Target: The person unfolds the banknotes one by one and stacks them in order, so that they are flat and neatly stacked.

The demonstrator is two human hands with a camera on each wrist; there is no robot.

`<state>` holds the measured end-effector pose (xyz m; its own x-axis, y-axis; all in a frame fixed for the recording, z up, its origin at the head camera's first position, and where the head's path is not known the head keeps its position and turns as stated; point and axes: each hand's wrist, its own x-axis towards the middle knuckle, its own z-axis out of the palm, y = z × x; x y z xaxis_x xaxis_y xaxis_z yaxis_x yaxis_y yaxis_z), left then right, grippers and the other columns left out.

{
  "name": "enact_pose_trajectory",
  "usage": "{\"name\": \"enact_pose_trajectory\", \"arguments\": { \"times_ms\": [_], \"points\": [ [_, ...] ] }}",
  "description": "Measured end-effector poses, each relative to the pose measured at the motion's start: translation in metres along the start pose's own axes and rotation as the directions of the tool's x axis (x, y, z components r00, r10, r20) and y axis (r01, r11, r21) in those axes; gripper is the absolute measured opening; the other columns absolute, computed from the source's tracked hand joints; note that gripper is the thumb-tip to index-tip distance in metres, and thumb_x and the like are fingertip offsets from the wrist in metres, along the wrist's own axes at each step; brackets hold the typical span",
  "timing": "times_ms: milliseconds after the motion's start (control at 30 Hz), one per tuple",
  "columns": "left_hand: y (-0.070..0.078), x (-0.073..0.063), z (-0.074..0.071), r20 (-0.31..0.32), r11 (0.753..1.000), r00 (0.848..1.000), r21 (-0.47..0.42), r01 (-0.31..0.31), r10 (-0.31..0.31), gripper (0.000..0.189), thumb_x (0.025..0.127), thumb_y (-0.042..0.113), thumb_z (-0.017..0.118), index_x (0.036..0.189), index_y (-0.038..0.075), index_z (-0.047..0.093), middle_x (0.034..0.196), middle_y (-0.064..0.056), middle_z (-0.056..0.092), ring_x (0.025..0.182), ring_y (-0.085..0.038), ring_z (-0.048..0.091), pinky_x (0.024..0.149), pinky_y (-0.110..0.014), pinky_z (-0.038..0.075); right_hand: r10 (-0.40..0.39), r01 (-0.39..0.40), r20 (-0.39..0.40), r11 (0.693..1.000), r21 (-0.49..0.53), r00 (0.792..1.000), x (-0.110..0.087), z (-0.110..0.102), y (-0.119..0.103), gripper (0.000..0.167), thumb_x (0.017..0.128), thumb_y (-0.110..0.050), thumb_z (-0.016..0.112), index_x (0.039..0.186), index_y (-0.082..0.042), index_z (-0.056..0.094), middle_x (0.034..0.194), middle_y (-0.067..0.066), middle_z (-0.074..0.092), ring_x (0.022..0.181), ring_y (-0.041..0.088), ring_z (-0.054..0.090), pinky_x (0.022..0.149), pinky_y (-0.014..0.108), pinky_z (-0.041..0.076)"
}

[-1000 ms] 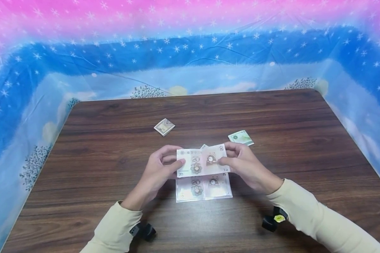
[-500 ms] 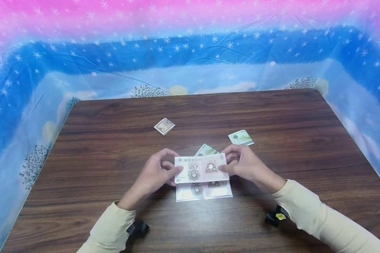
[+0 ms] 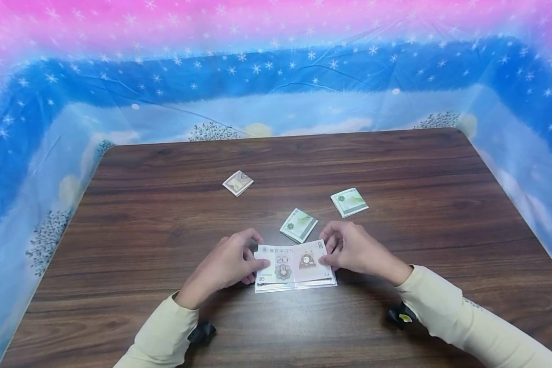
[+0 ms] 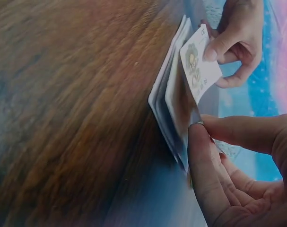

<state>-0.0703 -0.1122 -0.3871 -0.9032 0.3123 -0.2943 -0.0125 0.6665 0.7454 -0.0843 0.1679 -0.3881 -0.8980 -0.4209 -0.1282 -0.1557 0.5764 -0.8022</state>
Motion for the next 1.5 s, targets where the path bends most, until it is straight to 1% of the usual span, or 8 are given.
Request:
{"name": "enact_pose_trajectory", "arguments": {
  "times_ms": [133,367,600,767,967,1100,1267,1500],
  "points": [
    [0.0,0.0,0.001,-0.01,0.998,1.0,0.062,0.02,-0.02,0.034,0.087,0.017,0.082,0.114,0.009,0.062,0.062,0.002,0.064,0.048,-0.013,0.062,0.046,-0.029,0.051,-0.008,0.008,-0.001,0.998,-0.066,1.0,0.0,0.002,0.003,0.035,0.071,0.001,0.087,0.095,-0.001,0.061,0.068,-0.002,0.063,0.056,0.009,0.059,0.051,0.025,0.054],
    [0.001,0.0,0.005,-0.017,0.987,1.0,0.162,-0.006,0.009,0.034,0.085,0.02,0.084,0.109,0.009,0.061,0.056,0.004,0.06,0.045,-0.011,0.059,0.05,-0.028,0.047,-0.011,0.009,-0.004,0.975,-0.222,1.0,0.0,0.004,0.009,0.039,0.07,-0.007,0.09,0.097,-0.004,0.062,0.064,-0.009,0.06,0.054,0.005,0.056,0.062,0.027,0.051],
    [0.002,-0.001,0.005,-0.029,0.982,0.999,0.184,-0.027,0.033,0.037,0.087,0.021,0.082,0.115,0.008,0.062,0.055,0.005,0.059,0.045,-0.011,0.057,0.051,-0.028,0.045,-0.018,0.013,-0.017,0.966,-0.258,1.0,0.001,-0.005,0.01,0.042,0.073,-0.017,0.091,0.101,-0.002,0.064,0.064,-0.009,0.059,0.056,0.005,0.054,0.059,0.026,0.049],
    [0.0,-0.001,0.0,-0.051,0.988,0.995,0.13,-0.082,0.089,0.033,0.092,0.021,0.077,0.118,0.008,0.063,0.058,0.005,0.061,0.047,-0.011,0.058,0.05,-0.028,0.049,-0.001,-0.025,-0.097,0.965,-0.26,0.995,0.013,-0.029,0.018,0.032,0.08,-0.019,0.087,0.097,-0.004,0.065,0.067,-0.005,0.064,0.055,0.009,0.057,0.06,0.029,0.05],
    [-0.002,0.0,-0.003,-0.051,0.99,0.99,0.043,-0.131,0.134,0.029,0.096,0.02,0.072,0.12,0.007,0.062,0.062,0.004,0.064,0.052,-0.011,0.061,0.052,-0.028,0.052,0.082,-0.14,-0.214,0.953,-0.269,0.973,0.03,-0.058,0.04,0.024,0.083,-0.016,0.083,0.095,-0.003,0.068,0.076,0.003,0.068,0.062,0.015,0.06,0.059,0.03,0.048],
    [-0.003,0.001,-0.004,-0.033,0.986,0.989,-0.074,-0.147,0.145,0.029,0.097,0.017,0.071,0.12,0.004,0.062,0.067,-0.002,0.068,0.055,-0.015,0.064,0.051,-0.031,0.057,0.116,-0.19,-0.263,0.943,-0.275,0.958,0.039,-0.072,0.051,0.028,0.084,-0.018,0.083,0.098,0.0,0.068,0.079,0.006,0.067,0.068,0.019,0.06,0.063,0.031,0.045],
    [-0.003,0.002,-0.006,-0.012,0.966,0.991,-0.22,-0.133,0.133,0.029,0.098,0.015,0.069,0.121,0.001,0.06,0.073,-0.01,0.07,0.058,-0.02,0.066,0.052,-0.036,0.061,0.171,-0.231,-0.25,0.944,-0.237,0.953,0.047,-0.082,0.058,0.042,0.084,-0.022,0.085,0.11,0.004,0.065,0.082,0.009,0.067,0.068,0.021,0.059,0.064,0.032,0.045],
    [-0.003,0.003,-0.006,-0.009,0.961,0.993,-0.252,-0.113,0.115,0.029,0.098,0.015,0.069,0.122,0.001,0.06,0.074,-0.011,0.07,0.058,-0.021,0.066,0.052,-0.036,0.061,0.204,-0.251,-0.21,0.941,-0.227,0.956,0.058,-0.087,0.063,0.056,0.081,-0.027,0.088,0.119,0.005,0.062,0.092,0.012,0.061,0.082,0.027,0.054,0.072,0.035,0.042]
  ]
}}
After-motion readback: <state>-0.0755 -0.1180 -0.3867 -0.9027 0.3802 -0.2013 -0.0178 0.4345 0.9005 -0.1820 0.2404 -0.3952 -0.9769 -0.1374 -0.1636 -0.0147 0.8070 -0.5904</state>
